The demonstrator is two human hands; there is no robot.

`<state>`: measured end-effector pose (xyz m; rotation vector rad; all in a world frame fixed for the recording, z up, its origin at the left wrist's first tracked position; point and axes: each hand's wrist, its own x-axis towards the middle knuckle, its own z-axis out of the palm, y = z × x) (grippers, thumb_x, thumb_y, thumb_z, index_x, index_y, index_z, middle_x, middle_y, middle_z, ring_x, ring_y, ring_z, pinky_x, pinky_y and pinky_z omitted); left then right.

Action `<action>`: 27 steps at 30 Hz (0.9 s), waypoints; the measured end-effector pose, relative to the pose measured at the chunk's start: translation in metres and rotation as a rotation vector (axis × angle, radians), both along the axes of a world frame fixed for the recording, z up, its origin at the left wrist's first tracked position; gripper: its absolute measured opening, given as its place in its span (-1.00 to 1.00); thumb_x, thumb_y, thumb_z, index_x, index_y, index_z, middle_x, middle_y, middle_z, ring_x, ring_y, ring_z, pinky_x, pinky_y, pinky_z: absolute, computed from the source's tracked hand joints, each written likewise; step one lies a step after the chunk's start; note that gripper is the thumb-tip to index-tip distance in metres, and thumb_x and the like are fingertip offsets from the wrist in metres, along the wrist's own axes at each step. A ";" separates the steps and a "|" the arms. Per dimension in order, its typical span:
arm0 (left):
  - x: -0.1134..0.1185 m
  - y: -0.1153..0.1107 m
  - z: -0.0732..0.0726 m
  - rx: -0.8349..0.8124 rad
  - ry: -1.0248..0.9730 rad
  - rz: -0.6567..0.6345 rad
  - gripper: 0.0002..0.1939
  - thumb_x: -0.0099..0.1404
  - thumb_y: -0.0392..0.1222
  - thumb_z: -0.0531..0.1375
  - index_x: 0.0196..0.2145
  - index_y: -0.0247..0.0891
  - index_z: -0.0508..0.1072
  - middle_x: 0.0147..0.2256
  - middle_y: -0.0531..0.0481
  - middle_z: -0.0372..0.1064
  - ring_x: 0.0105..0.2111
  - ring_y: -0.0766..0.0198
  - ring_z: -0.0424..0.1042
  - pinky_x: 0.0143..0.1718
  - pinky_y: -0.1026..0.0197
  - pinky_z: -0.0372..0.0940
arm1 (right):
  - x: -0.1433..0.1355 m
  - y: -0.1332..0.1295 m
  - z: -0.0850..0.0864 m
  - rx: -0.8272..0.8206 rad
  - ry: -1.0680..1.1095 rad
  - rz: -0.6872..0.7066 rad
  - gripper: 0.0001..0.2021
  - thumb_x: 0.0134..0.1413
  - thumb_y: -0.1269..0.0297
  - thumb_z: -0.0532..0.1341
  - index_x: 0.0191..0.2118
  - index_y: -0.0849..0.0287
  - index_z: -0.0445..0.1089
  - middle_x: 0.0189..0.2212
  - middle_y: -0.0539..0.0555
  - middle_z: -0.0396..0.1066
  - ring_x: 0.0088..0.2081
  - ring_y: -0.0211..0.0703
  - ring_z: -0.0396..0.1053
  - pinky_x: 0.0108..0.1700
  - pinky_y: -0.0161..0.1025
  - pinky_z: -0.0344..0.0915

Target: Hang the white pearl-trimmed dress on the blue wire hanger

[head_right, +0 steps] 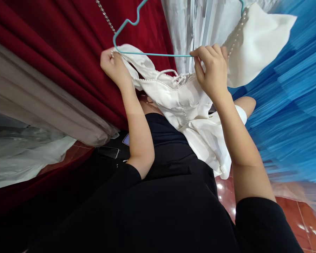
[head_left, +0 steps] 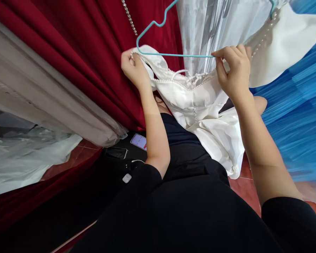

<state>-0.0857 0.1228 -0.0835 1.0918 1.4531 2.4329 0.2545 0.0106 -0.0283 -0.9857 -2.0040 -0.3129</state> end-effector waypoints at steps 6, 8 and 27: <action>0.132 -0.092 0.000 0.216 0.477 -0.306 -0.95 0.41 -0.22 0.25 -0.21 -0.10 0.42 -0.26 0.07 0.43 -0.22 0.18 0.45 -0.18 0.13 0.37 | -0.016 -0.001 -0.004 -0.010 0.040 -0.009 -0.79 0.37 0.28 0.00 -0.07 -0.11 0.34 -0.22 -0.04 0.40 -0.14 -0.02 0.25 0.02 -0.03 0.12; 0.168 -0.119 0.026 0.229 0.659 -0.289 -0.84 0.32 -0.34 0.20 -0.22 -0.07 0.46 -0.10 0.04 0.43 -0.04 0.10 0.41 0.03 0.05 0.33 | -0.013 0.001 -0.003 0.016 0.025 -0.032 -0.82 0.31 0.31 0.03 -0.13 -0.04 0.35 -0.27 -0.01 0.38 -0.16 -0.01 0.25 -0.01 -0.02 0.15; 0.172 -0.126 0.052 0.065 0.924 -0.351 -0.68 0.19 -0.47 0.07 -0.33 0.00 0.41 -0.27 0.05 0.46 -0.23 -0.01 0.39 -0.07 -0.08 0.10 | 0.045 0.046 0.015 0.162 0.230 -0.298 -0.50 0.06 0.41 0.14 0.16 0.32 0.17 0.11 0.25 0.28 0.16 0.12 0.22 0.25 0.20 -0.03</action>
